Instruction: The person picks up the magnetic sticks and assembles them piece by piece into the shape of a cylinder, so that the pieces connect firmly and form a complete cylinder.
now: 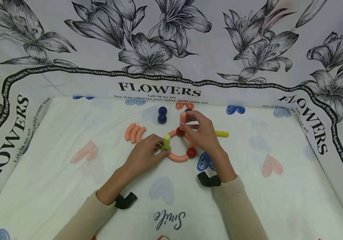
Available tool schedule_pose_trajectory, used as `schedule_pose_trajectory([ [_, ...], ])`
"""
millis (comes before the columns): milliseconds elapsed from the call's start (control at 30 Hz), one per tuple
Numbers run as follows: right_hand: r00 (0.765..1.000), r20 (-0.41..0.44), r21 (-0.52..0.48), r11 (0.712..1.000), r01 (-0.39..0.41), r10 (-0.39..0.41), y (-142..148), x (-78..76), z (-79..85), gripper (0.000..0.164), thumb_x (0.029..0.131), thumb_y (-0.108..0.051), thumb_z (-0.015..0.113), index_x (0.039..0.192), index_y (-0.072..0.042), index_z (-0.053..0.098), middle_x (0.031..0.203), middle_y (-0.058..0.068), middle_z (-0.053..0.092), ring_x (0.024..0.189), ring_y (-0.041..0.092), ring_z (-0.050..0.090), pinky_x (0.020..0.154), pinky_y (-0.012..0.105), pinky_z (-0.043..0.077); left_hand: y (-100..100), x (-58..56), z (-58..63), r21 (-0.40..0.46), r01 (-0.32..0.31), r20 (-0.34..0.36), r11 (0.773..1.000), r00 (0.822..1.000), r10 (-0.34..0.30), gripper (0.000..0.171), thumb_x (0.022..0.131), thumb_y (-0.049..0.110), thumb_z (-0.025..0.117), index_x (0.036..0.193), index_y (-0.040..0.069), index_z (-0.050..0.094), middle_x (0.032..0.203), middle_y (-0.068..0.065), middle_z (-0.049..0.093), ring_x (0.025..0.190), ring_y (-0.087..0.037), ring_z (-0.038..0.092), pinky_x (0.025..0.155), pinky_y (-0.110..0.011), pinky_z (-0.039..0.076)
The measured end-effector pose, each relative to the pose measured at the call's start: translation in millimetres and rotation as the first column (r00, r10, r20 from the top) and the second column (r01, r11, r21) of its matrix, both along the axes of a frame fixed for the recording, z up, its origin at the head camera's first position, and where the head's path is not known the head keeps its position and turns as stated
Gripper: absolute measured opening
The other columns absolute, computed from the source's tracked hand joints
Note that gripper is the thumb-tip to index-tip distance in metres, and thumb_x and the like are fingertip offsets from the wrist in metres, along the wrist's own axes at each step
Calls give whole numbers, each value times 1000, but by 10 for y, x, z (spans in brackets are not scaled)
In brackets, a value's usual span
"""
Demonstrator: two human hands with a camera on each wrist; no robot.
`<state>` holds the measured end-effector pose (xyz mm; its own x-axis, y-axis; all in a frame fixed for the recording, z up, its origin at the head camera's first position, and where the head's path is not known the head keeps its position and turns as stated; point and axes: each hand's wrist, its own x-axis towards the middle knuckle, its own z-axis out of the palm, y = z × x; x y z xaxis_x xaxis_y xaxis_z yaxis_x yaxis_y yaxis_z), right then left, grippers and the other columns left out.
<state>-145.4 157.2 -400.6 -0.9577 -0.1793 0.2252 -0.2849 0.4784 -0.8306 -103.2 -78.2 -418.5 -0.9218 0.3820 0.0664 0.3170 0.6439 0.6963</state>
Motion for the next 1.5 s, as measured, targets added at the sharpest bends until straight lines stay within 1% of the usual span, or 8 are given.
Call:
schedule_pose_trajectory([
  [200, 1000, -9, -1, 1000, -4, 4, 1, 10, -17, 40, 97, -13, 77, 134, -8, 63, 123, 12, 73, 118, 27, 71, 93, 42, 64, 3, -9, -18, 6, 11, -7, 1000, 1000, -11, 23, 91, 28, 86, 107, 17, 75, 107, 0, 73, 100, -15, 75, 91, -34, 62],
  [567, 1000, 24, 16, 1000, 0, 0, -6, -3, -47, 39, 98, -15, 77, 134, -11, 63, 124, 10, 73, 119, 26, 71, 95, 41, 64, -4, -8, -13, 2, 7, -4, 1000, 1000, -7, 21, 91, 28, 86, 106, 17, 76, 108, 0, 72, 100, -15, 75, 90, -35, 62],
  [767, 1000, 15, 21, 1000, 3, -3, -4, -1, -61, 40, 98, -15, 77, 135, -10, 63, 125, 10, 72, 119, 26, 70, 95, 42, 64, -8, -3, -20, -4, 12, -22, 1000, 1000, -12, 22, 91, 28, 86, 106, 16, 76, 107, -1, 72, 99, -16, 75, 88, -35, 62],
  [933, 999, 45, 9, 1000, -19, 18, -20, -6, -80, 40, 98, -15, 77, 135, -9, 63, 126, 10, 72, 123, 27, 69, 98, 43, 62, -13, 3, -20, -10, 14, -34, 1000, 999, -15, 22, 90, 28, 87, 105, 17, 76, 106, 0, 72, 98, -16, 74, 87, -35, 61],
  [1133, 997, 72, 23, 999, -25, 24, -23, -28, -103, 36, 99, -16, 76, 133, -10, 65, 124, 9, 75, 122, 25, 71, 98, 40, 62, -24, 8, -21, -14, 5, -29, 1000, 1000, -6, 22, 90, 30, 87, 105, 18, 76, 107, 0, 72, 98, -15, 73, 87, -34, 61],
  [1267, 996, 86, 9, 1000, -14, 13, -4, -31, -101, 38, 98, -15, 77, 134, -8, 65, 123, 9, 75, 121, 26, 72, 98, 42, 62, -20, 3, -21, -18, 0, -17, 1000, 1000, -1, 22, 90, 30, 86, 105, 18, 75, 107, 0, 72, 97, -15, 72, 87, -35, 60],
  [1500, 995, 95, -1, 1000, -7, 7, 15, -40, -116, 39, 97, -14, 77, 134, -9, 65, 123, 10, 74, 121, 27, 71, 98, 42, 62, -13, 0, -18, -28, -2, -3, 1000, 1000, 2, 22, 91, 30, 85, 106, 17, 76, 108, -1, 72, 97, -16, 72, 87, -36, 60],
])
